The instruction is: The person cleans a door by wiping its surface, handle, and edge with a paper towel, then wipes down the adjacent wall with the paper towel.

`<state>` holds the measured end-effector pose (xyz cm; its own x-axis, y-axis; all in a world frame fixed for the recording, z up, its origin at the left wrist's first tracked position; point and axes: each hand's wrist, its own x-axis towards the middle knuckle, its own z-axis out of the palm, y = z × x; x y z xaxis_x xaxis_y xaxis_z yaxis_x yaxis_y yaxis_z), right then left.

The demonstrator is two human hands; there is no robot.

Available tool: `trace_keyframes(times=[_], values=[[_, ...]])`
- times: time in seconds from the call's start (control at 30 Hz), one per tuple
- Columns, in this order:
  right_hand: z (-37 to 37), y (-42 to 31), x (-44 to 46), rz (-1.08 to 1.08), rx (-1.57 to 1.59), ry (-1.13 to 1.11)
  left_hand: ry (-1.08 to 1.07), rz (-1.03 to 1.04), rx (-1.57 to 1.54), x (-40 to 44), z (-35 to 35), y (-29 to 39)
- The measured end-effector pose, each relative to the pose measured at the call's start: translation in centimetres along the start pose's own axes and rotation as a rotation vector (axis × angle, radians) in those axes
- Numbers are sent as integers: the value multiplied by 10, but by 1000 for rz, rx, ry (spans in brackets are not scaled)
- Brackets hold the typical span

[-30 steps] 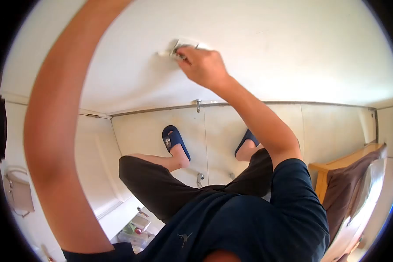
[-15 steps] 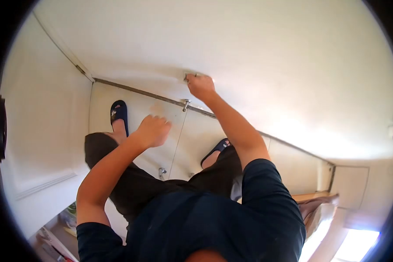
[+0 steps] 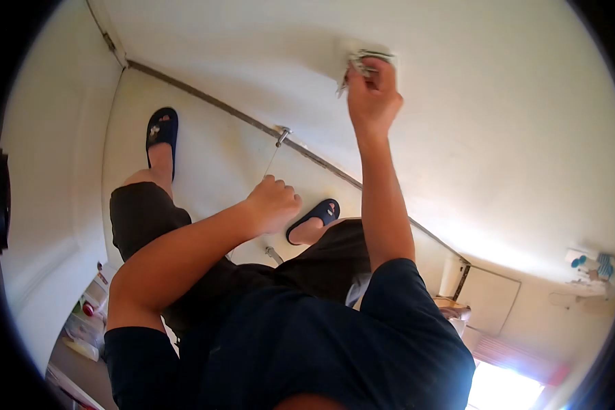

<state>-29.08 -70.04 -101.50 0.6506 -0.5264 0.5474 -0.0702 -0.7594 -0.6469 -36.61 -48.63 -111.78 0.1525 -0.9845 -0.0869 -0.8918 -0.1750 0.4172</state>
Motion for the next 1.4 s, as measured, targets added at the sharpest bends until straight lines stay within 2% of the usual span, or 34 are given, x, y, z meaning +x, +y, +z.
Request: trace_keyframes(times=[0.03, 0.07, 0.17, 0.27, 0.33, 0.37, 0.43, 0.5, 0.57, 0.73, 0.8, 0.83, 0.9, 0.97, 1.0, 1.07, 1.13, 1.23, 1.3, 1.37, 1.4], values=[[13, 16, -9, -32, -116, -81, -70, -37, -2, -2, 2, 1], [34, 36, -21, -176, -258, -148, -69, -61, -23, -4, 3, 0], [94, 104, -63, -403, -411, -316, -46, -172, 134, -7, 5, -7], [129, 122, -85, -344, -481, -479, -68, -214, 111, -8, 0, -5], [144, 131, -98, -339, -680, -683, -134, -181, -4, -10, -8, 0], [150, 134, -106, -340, -669, -693, -141, -192, -9, -9, -2, 4], [170, 146, -115, -325, -657, -673, -76, -238, -89, -9, 6, 2], [186, 155, -118, -241, -741, -685, -148, -232, -128, -10, 0, -6], [178, 149, -110, -190, -559, -682, -123, -187, -103, -14, -7, -9], [122, 50, -38, -276, -428, -441, -27, -177, -32, -15, -24, -23], [94, -6, -2, -157, -83, -244, 38, -173, 10, -10, -29, -29], [83, -27, 13, -179, -109, -228, -25, -207, -15, -11, -34, -31], [76, -56, 27, 14, 244, -122, -85, -241, -39, -14, -42, -34], [91, -40, 20, -42, 206, -183, -176, -238, -84, -19, -47, -37], [100, -30, 12, -186, -195, -215, -169, -231, -82, -25, -48, -37], [143, 22, -9, -405, -234, -349, -2, -239, -72, -36, -49, -36], [173, 25, -31, -354, -433, -495, 0, -250, -57, -33, -48, -35], [183, 15, -28, -260, -295, -511, 22, -245, -50, -33, -41, -36], [167, -2, -6, -322, -192, -438, 73, -240, -36, -27, -39, -34], [142, -51, 22, -153, -121, -269, 96, -238, -31, -19, -36, -32], [132, -80, 34, -99, 105, -222, 91, -240, -67, -19, -40, -30]])
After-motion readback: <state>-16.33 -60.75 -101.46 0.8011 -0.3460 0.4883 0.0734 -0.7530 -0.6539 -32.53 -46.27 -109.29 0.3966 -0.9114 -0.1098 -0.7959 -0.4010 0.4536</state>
